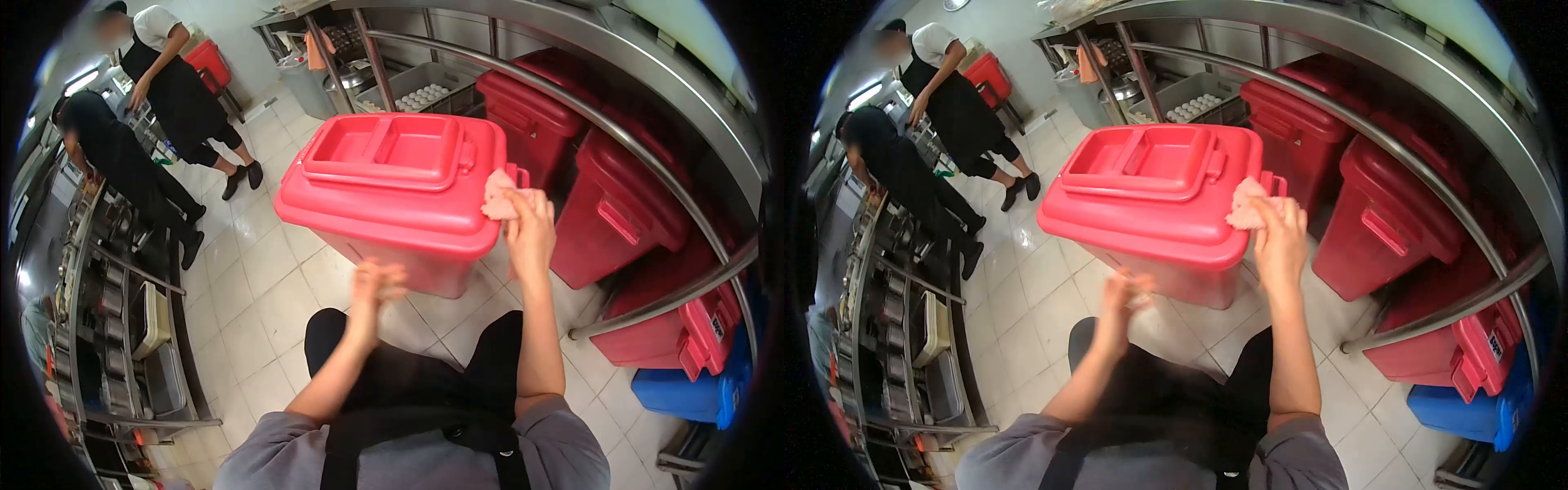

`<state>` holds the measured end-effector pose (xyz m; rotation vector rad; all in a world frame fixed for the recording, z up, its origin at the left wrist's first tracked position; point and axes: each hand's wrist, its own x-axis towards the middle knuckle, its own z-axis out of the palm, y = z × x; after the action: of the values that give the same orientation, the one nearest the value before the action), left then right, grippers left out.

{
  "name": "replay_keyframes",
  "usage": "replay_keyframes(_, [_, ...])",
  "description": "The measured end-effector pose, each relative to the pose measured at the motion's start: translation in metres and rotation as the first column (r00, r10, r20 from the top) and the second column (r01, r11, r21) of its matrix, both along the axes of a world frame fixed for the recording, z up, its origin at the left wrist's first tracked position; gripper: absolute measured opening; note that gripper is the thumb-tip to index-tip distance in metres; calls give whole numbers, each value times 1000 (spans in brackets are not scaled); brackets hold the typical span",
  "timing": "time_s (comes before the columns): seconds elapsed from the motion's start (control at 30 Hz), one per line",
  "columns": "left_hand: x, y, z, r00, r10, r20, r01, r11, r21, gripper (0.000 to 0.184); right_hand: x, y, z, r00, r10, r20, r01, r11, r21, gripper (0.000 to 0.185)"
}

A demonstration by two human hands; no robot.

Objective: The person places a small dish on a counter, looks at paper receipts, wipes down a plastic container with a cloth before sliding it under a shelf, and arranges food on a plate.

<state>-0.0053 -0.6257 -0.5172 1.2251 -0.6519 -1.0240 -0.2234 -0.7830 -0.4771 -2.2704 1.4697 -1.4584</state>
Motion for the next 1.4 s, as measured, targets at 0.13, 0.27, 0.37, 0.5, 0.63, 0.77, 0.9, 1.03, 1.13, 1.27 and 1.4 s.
replay_keyframes(0.13, [145, -21, -25, 835, 543, 83, -538, 839, -83, 55, 3, -10, 25, 993, -56, -101, 61, 997, 55, 42])
replay_keyframes(0.27, [207, -42, 11, 937, 330, 115, -338, 939, 66, 55, 45, 2, 27, 992, 76, 97, -71, 996, -57, 37])
replay_keyframes(0.37, [222, -60, -5, 960, 271, 68, -273, 962, 24, 48, 67, -2, 28, 999, -28, -37, 24, 994, -108, 36])
replay_keyframes(0.5, [176, -37, -1, 991, 104, -87, -115, 985, -128, 39, 38, -45, 21, 999, -32, -34, 28, 996, -88, 37])
replay_keyframes(0.63, [94, -6, 9, 976, 121, -183, -156, 969, -193, 33, 43, -68, 36, 998, -70, 0, 69, 988, -139, 35])
replay_keyframes(0.77, [54, -2, 14, 971, 112, -212, -150, 974, -170, 26, 152, 30, 36, 871, 453, 192, -412, 885, -217, 23])
replay_keyframes(0.9, [41, 1, 5, 963, 168, -211, -210, 958, -194, 26, 192, 60, 28, 805, 593, 3, -592, 805, -46, 28])
replay_keyframes(1.03, [43, -3, 10, 970, 100, -221, -145, 969, -199, 24, 122, -6, 27, 862, 507, 25, -501, 858, -115, 23])
replay_keyframes(1.13, [36, 1, 14, 971, 88, -222, -134, 970, -201, 25, 45, -68, 10, 996, 87, 32, -80, 983, -163, 28])
replay_keyframes(1.27, [1, 38, 21, 989, -74, -131, 69, 997, -36, 38, 26, -110, -12, 995, -22, 96, 39, 982, -183, 34])
replay_keyframes(1.4, [4, 85, 85, 782, -621, -55, 591, 710, 383, 32, 56, -119, -55, 532, 347, 772, -422, 900, -113, 34])
